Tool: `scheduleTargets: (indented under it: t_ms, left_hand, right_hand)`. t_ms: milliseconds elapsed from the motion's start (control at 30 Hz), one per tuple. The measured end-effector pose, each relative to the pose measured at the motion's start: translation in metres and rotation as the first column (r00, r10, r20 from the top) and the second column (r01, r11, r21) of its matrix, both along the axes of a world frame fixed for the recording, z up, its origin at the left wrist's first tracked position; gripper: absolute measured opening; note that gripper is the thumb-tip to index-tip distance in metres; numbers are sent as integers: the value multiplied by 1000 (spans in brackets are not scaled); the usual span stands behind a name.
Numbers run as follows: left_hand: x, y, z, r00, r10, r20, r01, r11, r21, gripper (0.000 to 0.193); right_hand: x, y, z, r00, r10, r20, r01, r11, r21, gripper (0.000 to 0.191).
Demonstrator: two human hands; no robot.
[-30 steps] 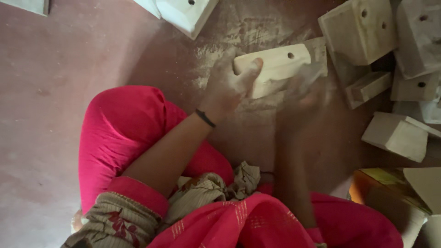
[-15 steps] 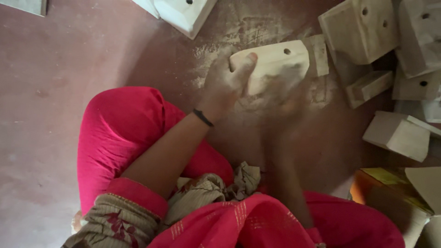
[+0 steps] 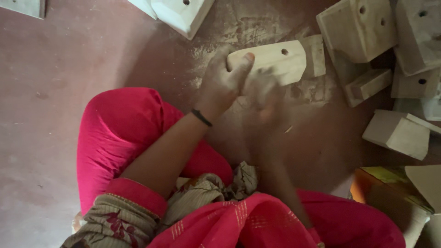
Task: The person sits on the floor surrounded by small white plaster-like blocks and smooths them one at a time, holding a block in one hand and rubbing its surfaces with a small abrasive piece in the other, turning the block to work different sides before setting it aside.
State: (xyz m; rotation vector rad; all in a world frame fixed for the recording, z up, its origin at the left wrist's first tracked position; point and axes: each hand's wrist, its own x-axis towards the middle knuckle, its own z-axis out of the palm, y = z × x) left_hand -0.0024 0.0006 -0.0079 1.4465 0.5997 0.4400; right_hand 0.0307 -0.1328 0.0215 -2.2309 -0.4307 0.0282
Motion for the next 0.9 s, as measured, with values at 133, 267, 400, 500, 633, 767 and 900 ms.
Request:
scheduleTargets:
  t_ms: [133, 267, 400, 500, 633, 767, 900]
  left_hand:
    - [-1, 3, 2, 996, -7, -85, 12, 998, 59, 35]
    - [-1, 2, 8, 998, -36, -55, 31, 995, -93, 32]
    - [1, 1, 9, 997, -1, -76, -9, 991, -135, 31]
    - [2, 2, 7, 998, 19, -56, -22, 999, -48, 33]
    - [0, 3, 9, 994, -8, -108, -5, 993, -118, 35]
    - [1, 2, 11, 998, 33, -62, -28, 997, 74, 32]
    - [2, 4, 11, 992, 14, -127, -19, 999, -38, 34]
  right_hand:
    - [4, 5, -15, 995, -86, -42, 88, 994, 70, 40]
    - [28, -2, -23, 930, -352, -109, 365, 921, 137, 38]
    - [10, -2, -21, 993, -37, 110, 30, 998, 64, 41]
    - [3, 1, -16, 986, 56, 159, -60, 998, 20, 42]
    - [29, 0, -10, 973, -231, -20, 232, 971, 50, 37]
    - [22, 5, -9, 989, -97, 111, 87, 992, 94, 35]
    - [8, 9, -14, 945, 58, 321, -64, 998, 7, 35]
